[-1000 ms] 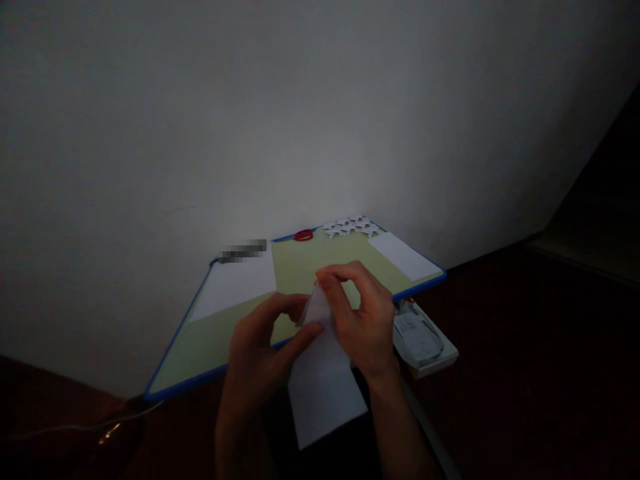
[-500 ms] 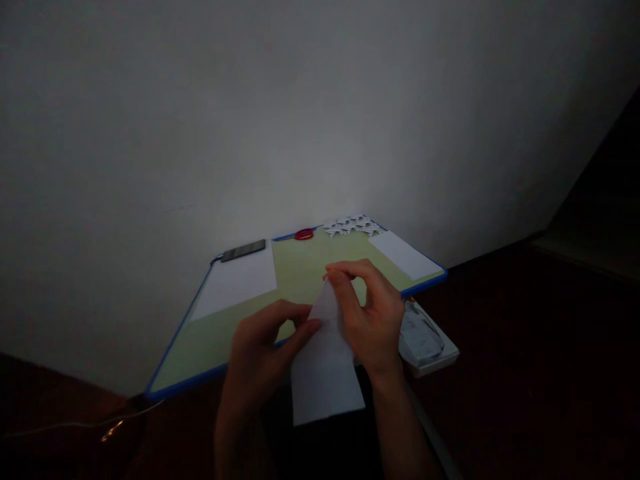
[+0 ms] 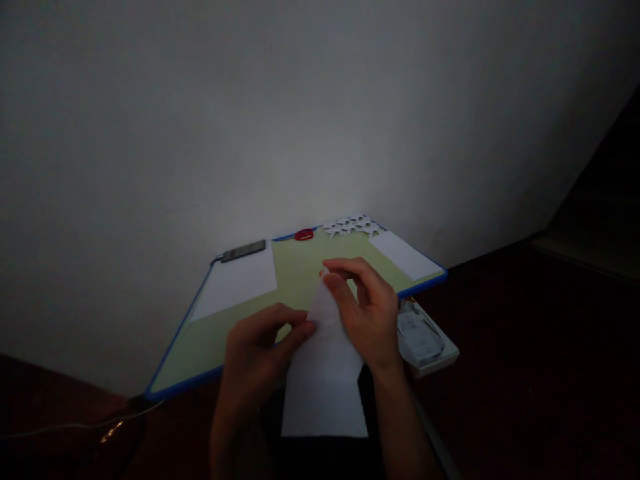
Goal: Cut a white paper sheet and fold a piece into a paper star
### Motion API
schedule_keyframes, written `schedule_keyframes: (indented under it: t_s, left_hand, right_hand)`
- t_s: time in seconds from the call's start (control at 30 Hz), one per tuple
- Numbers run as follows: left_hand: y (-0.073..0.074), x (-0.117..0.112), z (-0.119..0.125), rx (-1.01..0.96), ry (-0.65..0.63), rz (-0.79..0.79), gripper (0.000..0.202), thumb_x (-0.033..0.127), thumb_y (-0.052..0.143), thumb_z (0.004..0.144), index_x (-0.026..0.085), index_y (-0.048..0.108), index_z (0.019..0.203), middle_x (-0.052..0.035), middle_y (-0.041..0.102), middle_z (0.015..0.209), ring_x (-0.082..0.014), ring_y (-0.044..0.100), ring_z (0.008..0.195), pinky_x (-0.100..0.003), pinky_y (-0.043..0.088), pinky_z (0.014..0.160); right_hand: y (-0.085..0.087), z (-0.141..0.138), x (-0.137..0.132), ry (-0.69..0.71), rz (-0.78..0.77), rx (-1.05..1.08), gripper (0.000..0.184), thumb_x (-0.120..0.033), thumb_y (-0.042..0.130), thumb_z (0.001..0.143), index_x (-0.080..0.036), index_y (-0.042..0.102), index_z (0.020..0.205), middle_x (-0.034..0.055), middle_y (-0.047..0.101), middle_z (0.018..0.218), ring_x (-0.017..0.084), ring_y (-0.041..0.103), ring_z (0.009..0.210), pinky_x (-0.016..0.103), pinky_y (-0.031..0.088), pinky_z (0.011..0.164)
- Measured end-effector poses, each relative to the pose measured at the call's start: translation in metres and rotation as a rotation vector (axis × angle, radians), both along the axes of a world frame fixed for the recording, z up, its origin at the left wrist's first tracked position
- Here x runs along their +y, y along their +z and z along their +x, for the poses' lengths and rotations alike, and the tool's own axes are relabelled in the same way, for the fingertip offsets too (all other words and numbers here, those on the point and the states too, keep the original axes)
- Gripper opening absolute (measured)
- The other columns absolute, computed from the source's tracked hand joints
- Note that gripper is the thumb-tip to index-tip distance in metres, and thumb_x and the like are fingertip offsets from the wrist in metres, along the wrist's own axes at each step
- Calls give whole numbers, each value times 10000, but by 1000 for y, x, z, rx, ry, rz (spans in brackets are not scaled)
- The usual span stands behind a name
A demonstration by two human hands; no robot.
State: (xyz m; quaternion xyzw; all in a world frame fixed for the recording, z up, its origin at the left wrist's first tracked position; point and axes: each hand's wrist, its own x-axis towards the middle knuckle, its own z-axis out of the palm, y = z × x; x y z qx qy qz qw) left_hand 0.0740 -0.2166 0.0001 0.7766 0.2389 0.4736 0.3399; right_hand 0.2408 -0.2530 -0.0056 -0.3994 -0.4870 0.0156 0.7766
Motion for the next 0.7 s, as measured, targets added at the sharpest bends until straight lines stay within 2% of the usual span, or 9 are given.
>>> schedule_keyframes:
  t_s: [0.13, 0.23, 0.3, 0.37, 0.5, 0.6, 0.7]
  left_hand:
    - [-3, 0, -1, -37, -1, -75, 54, 214, 840, 858, 254, 816, 830, 9, 766, 777, -153, 700, 726, -273, 518, 684]
    - [-3, 0, -1, -66, -19, -104, 55, 222, 849, 847, 247, 815, 811, 4, 754, 762, -154, 690, 711, -272, 516, 671]
    - [-3, 1, -1, -62, -30, -128, 56, 223, 849, 844, 240, 814, 805, 1, 750, 753, -153, 684, 702, -268, 511, 658]
    - [-2, 2, -1, -40, -42, -148, 61, 219, 845, 844, 236, 812, 796, 0, 747, 742, -151, 681, 698, -262, 508, 652]
    - [-2, 5, 0, 2, -76, -189, 83, 225, 841, 842, 229, 800, 769, 3, 749, 732, -147, 685, 696, -251, 513, 651]
    - [-4, 6, 2, 15, -100, -214, 86, 227, 841, 839, 221, 797, 764, -2, 755, 738, -146, 690, 696, -245, 522, 649]
    - [-6, 6, 3, -15, -65, -223, 81, 228, 843, 826, 212, 796, 762, -14, 765, 745, -159, 703, 705, -256, 547, 661]
  right_hand:
    - [-3, 8, -4, 216, -88, -35, 75, -253, 780, 912, -249, 766, 985, 4, 729, 886, 165, 675, 793, 277, 547, 676]
    - [-2, 11, -7, 397, -200, -30, 102, -256, 823, 864, -231, 754, 934, 0, 714, 862, 166, 678, 773, 272, 543, 664]
    - [0, 13, -8, 456, -245, -12, 98, -257, 833, 847, -219, 745, 871, -9, 703, 814, 161, 675, 743, 264, 532, 650]
    - [2, 15, -8, 429, -252, -4, 130, -259, 835, 840, -210, 727, 785, -26, 665, 742, 142, 632, 684, 250, 492, 612]
    - [3, 17, -7, 285, -268, -26, 266, -307, 786, 890, -202, 699, 661, -38, 579, 628, 129, 524, 598, 261, 401, 552]
    - [3, 16, -6, 217, -302, -28, 369, -360, 701, 961, -194, 684, 632, -18, 604, 630, 141, 528, 596, 280, 392, 552]
    - [2, 12, -3, 159, -328, -64, 376, -379, 674, 984, -196, 664, 655, -16, 622, 652, 144, 542, 616, 280, 400, 566]
